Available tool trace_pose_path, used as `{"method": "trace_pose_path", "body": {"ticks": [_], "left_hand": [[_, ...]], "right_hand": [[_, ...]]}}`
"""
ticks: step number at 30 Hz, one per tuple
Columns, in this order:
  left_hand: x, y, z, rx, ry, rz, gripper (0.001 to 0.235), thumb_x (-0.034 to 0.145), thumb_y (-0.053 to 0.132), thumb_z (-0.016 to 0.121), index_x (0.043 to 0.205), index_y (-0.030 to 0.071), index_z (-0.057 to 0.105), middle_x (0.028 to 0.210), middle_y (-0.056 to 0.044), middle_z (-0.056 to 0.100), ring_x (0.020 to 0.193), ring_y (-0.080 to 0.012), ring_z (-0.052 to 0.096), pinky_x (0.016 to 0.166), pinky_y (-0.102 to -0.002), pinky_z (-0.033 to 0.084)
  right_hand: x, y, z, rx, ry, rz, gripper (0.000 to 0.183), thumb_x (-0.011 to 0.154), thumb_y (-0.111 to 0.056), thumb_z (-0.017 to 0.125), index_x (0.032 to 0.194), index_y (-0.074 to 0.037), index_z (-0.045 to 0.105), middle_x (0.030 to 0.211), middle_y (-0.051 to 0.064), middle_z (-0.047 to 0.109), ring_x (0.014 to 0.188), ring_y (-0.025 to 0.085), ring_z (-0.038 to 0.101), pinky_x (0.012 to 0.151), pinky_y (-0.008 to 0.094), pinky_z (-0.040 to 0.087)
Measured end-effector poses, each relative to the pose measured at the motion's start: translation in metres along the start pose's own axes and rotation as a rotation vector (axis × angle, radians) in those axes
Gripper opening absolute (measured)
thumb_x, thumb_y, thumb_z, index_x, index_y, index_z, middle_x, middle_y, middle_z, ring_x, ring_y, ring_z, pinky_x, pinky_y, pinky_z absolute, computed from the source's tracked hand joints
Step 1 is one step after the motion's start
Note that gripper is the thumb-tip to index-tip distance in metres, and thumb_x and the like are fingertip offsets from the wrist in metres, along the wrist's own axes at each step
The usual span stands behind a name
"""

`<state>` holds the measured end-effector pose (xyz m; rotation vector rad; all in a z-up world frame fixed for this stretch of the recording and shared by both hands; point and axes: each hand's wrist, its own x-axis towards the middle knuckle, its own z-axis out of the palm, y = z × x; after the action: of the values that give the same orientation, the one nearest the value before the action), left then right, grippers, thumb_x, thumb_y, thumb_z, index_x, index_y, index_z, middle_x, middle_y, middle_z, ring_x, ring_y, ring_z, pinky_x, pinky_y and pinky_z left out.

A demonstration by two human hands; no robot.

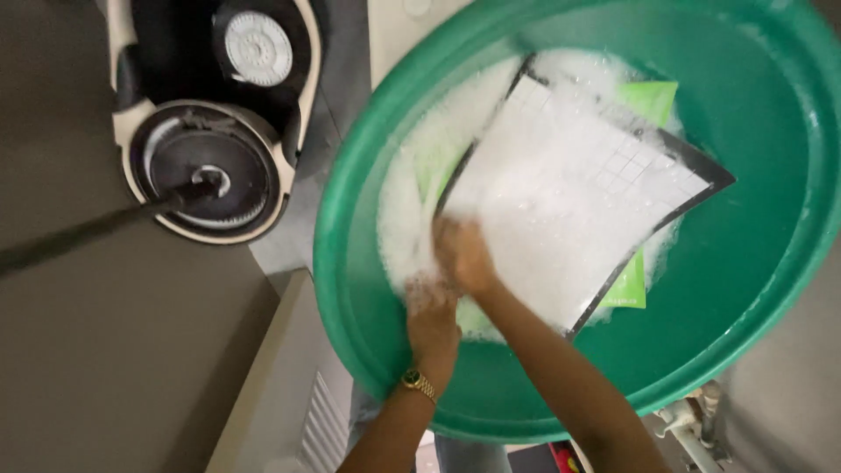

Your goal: Washing and scrubbing plastic grid mats in a basin of soapy water using a sponge.

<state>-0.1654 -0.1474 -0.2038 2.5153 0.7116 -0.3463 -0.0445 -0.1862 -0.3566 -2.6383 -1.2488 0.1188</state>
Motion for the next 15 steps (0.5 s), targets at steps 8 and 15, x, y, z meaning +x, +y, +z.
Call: {"method": "trace_pose_path", "body": {"ticks": [8,15], "left_hand": [[-0.005,0.002,-0.002,0.035,-0.001,-0.016,0.095,0.073,-0.007,0.065,0.158,0.028,0.040,0.155,-0.007,0.044,0.122,-0.0312,0.057,0.123,-0.064,0.024],[0.001,0.005,-0.018,-0.024,-0.040,-0.012,0.072,0.077,-0.003,0.066,0.145,0.013,0.051,0.139,-0.016,0.054,0.124,-0.0341,0.055,0.124,-0.063,0.026]], "right_hand": [[0.117,0.084,-0.053,0.131,0.258,-0.005,0.026,0.087,-0.015,0.079,0.112,-0.014,0.081,0.121,0.010,0.065,0.112,0.036,0.056,0.097,0.049,0.043],[0.042,0.055,-0.045,0.306,0.056,-0.336,0.010,0.095,-0.018,0.069,0.089,-0.018,0.078,0.126,0.004,0.072,0.119,0.030,0.063,0.098,0.050,0.045]]}}
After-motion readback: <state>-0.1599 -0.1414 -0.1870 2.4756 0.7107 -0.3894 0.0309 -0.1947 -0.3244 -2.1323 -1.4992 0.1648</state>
